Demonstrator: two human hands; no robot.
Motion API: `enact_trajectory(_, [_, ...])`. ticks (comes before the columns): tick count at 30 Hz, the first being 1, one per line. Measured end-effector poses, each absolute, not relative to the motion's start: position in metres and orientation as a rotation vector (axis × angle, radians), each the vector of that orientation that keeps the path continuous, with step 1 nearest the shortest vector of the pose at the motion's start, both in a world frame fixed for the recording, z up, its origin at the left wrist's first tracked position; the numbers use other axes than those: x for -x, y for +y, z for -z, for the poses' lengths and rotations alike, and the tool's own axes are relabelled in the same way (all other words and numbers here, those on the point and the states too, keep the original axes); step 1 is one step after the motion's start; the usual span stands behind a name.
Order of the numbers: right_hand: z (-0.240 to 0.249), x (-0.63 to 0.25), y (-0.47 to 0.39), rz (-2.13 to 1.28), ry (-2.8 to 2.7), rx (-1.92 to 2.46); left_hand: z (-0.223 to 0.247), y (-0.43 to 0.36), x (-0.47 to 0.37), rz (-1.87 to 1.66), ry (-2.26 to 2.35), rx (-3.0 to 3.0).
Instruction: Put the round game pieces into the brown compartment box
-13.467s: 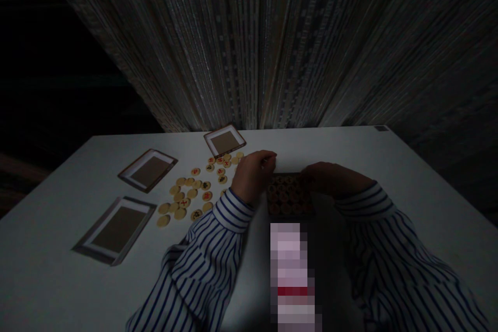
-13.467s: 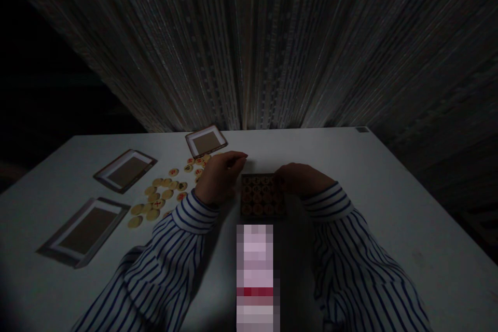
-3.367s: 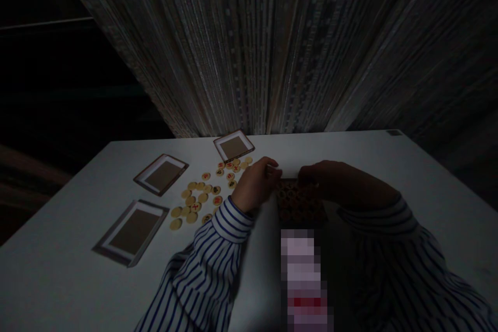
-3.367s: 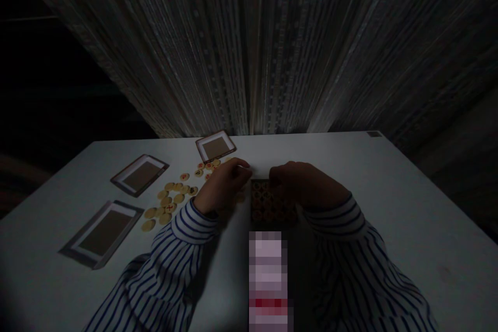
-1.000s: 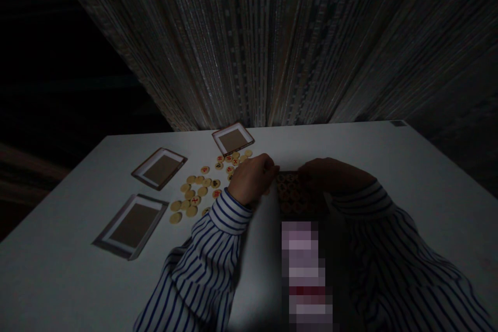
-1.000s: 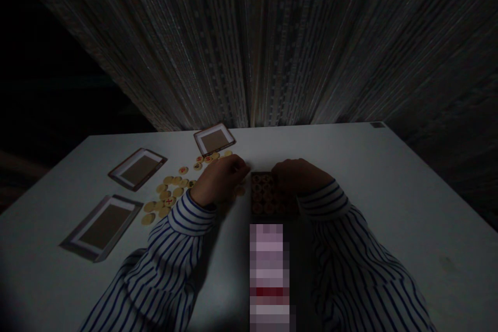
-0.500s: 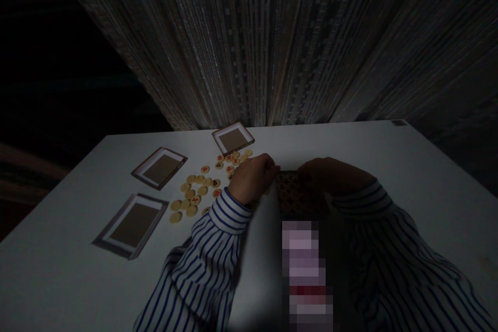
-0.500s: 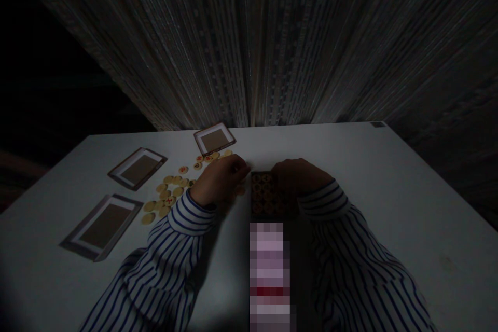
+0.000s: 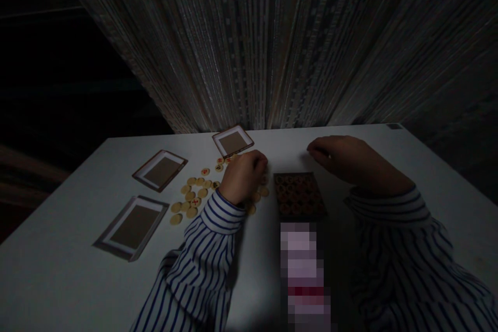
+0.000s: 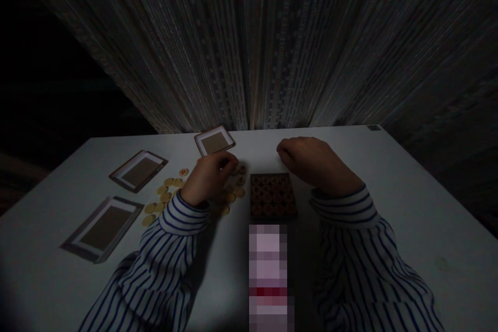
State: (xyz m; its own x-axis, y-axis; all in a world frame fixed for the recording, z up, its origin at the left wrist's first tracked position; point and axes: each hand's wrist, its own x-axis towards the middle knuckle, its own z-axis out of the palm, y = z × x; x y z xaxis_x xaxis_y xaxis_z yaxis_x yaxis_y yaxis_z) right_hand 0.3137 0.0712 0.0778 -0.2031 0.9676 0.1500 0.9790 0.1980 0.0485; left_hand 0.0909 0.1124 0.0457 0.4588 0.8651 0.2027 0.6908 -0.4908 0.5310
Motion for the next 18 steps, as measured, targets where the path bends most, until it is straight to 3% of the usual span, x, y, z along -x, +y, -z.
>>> enact_trajectory(18, [-0.089, -0.285, 0.061, 0.13, -2.252, 1.585, -0.077, 0.113, -0.056, -0.932, 1.309, -2.142])
